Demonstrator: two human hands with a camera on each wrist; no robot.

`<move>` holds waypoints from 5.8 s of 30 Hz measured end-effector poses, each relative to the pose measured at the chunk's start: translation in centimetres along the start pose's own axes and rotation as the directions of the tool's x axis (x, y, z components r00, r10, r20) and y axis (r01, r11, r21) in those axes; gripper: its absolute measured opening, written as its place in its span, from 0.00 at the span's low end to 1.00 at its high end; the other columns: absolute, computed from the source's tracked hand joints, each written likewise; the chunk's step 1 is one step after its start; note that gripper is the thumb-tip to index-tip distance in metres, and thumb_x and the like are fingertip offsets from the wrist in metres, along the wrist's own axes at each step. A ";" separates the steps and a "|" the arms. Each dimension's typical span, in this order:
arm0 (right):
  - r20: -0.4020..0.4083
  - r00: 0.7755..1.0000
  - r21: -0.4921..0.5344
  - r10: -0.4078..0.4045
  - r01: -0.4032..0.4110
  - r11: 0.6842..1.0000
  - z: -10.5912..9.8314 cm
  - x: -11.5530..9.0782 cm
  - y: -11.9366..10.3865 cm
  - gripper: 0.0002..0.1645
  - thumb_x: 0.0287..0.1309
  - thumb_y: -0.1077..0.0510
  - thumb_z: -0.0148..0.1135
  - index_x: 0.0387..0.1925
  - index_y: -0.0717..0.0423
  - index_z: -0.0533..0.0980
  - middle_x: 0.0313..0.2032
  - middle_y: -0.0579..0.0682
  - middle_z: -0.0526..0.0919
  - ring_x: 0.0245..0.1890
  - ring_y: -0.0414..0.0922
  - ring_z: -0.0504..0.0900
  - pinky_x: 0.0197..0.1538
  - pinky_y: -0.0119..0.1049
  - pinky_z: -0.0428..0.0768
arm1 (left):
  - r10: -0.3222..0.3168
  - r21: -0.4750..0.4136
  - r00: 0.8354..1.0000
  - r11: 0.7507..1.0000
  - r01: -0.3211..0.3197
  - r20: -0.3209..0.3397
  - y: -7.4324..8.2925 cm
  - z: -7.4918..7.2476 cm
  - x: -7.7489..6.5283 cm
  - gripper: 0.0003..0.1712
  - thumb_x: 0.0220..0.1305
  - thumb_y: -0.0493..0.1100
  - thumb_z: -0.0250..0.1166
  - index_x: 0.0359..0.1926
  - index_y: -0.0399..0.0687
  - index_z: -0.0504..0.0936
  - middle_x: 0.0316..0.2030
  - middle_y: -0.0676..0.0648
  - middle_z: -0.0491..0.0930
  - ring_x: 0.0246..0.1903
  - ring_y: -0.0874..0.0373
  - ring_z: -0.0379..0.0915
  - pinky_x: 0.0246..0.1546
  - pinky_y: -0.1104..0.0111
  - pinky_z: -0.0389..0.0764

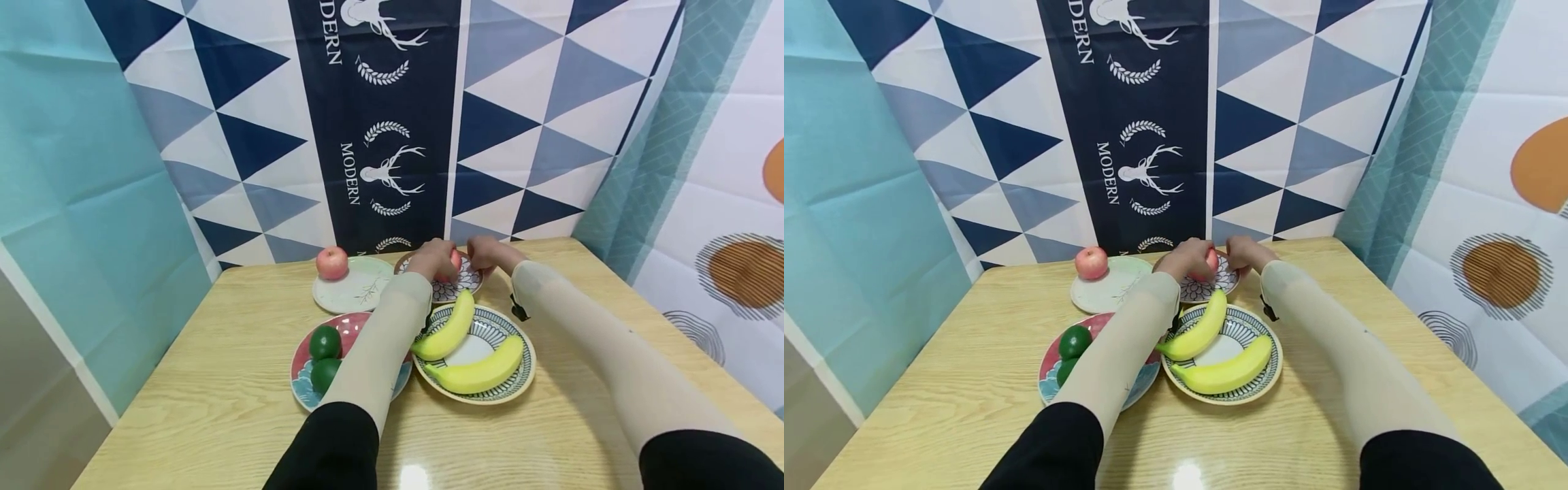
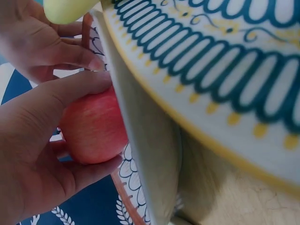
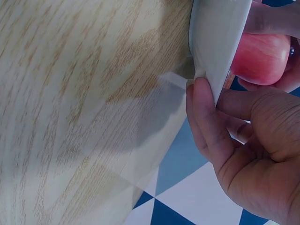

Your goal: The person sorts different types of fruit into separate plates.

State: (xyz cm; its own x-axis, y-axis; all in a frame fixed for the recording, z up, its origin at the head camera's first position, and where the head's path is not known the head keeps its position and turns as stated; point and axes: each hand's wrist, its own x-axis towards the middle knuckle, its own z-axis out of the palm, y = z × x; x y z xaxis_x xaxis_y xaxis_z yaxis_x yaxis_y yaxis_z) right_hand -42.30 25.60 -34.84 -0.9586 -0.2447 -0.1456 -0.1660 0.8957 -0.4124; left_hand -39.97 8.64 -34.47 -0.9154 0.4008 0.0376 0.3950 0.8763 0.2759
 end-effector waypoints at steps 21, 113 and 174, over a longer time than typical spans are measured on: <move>0.006 1.000 0.021 -0.010 0.010 1.000 -0.1 -0.1 -0.1 0.15 0.60 0.69 0.69 0.44 0.69 0.72 0.37 0.64 0.79 0.20 0.44 0.83 0.26 0.35 0.86 | 0.040 0.086 0.998 0.995 -0.043 0.040 -0.1 -0.3 -0.7 0.46 0.58 0.53 0.79 0.74 0.53 0.69 0.58 0.45 0.75 0.52 0.52 0.73 0.53 0.63 0.78; -0.003 1.000 -0.003 0.002 -0.002 1.000 0.3 0.0 0.1 0.13 0.65 0.67 0.67 0.44 0.68 0.72 0.40 0.66 0.79 0.21 0.45 0.83 0.26 0.35 0.85 | -0.205 0.094 0.978 0.974 0.208 -0.036 -20.8 -7.0 -7.2 0.24 0.58 0.45 0.71 0.55 0.44 0.79 0.52 0.41 0.76 0.49 0.44 0.74 0.58 0.51 0.77; -0.006 1.000 0.035 -0.002 0.002 0.999 0.4 -0.7 0.1 0.13 0.63 0.67 0.67 0.43 0.67 0.71 0.38 0.63 0.77 0.22 0.45 0.80 0.26 0.35 0.84 | 0.139 0.264 0.990 0.955 -0.134 -0.002 -10.9 -7.1 -4.3 0.36 0.59 0.54 0.75 0.66 0.48 0.78 0.55 0.43 0.77 0.48 0.47 0.76 0.51 0.58 0.81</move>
State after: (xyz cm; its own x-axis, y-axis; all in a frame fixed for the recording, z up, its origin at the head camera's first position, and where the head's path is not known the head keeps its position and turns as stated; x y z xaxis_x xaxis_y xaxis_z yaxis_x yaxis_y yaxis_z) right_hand -41.59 25.70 -35.12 -0.9597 -0.2443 -0.1389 -0.1601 0.8815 -0.4442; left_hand -40.88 -4.53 -30.87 -0.8516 0.5184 0.0778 0.5203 0.8540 0.0047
